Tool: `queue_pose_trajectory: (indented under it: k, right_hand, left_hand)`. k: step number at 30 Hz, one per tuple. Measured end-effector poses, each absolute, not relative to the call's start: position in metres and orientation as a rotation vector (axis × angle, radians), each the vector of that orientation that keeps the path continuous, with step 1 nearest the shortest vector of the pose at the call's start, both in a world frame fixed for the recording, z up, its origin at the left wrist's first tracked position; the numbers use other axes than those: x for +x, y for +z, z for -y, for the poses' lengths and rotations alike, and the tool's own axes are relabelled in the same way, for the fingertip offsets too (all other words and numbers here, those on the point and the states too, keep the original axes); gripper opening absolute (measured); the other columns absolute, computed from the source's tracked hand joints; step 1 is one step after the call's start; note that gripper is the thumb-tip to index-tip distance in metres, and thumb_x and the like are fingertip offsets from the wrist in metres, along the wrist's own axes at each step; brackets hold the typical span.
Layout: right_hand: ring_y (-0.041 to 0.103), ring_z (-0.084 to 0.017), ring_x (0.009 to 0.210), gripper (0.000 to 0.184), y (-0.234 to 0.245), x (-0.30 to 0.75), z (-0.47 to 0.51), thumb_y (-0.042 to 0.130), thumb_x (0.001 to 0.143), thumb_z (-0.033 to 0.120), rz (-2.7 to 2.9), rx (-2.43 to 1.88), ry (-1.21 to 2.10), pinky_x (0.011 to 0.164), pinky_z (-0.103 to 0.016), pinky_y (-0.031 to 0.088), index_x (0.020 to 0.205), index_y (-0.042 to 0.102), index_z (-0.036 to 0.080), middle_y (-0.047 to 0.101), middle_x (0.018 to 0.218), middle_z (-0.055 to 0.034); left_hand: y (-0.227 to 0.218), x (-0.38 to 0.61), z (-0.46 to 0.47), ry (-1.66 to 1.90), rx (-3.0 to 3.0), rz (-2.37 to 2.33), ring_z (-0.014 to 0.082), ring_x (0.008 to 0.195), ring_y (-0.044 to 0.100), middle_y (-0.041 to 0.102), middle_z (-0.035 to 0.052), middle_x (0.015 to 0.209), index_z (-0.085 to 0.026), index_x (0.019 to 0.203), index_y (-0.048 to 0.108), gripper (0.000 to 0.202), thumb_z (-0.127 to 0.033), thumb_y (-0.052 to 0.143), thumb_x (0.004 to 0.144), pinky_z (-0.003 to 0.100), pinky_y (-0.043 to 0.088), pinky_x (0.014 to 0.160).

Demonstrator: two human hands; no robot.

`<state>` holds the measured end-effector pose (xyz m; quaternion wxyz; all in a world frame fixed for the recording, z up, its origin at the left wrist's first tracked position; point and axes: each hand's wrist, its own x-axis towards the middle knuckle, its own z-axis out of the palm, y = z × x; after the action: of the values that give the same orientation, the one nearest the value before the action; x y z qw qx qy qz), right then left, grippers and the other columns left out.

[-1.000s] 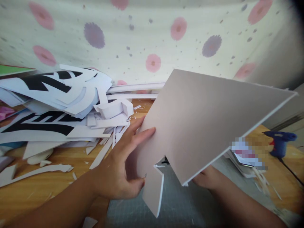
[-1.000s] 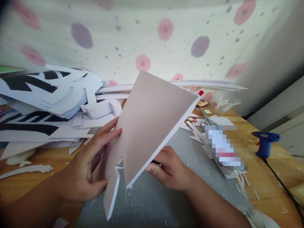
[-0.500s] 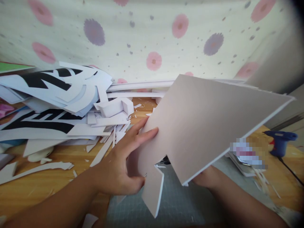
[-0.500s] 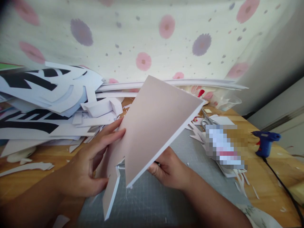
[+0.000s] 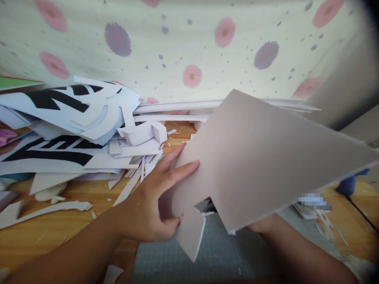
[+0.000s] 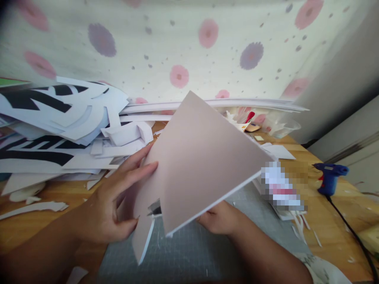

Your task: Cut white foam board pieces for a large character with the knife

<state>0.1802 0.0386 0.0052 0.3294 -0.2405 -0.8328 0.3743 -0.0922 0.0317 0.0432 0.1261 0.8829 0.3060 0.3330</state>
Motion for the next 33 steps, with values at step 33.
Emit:
queue_pose_trajectory:
  k: [33]
  right_hand:
    - [0.065,-0.018,0.076,0.03,0.003,0.157,-0.047,0.071,0.086,0.042,1.963,-0.797,0.972,0.069,-0.027,0.05,0.105,0.073,0.019,0.074,0.088,-0.0054]
  left_hand:
    - [0.023,-0.071,-0.036,0.973,2.419,-1.727,0.0395,0.15,0.024,0.009,0.009,0.168,-0.033,0.152,0.034,0.082,-0.026,0.069,0.078,0.056,0.036,0.115]
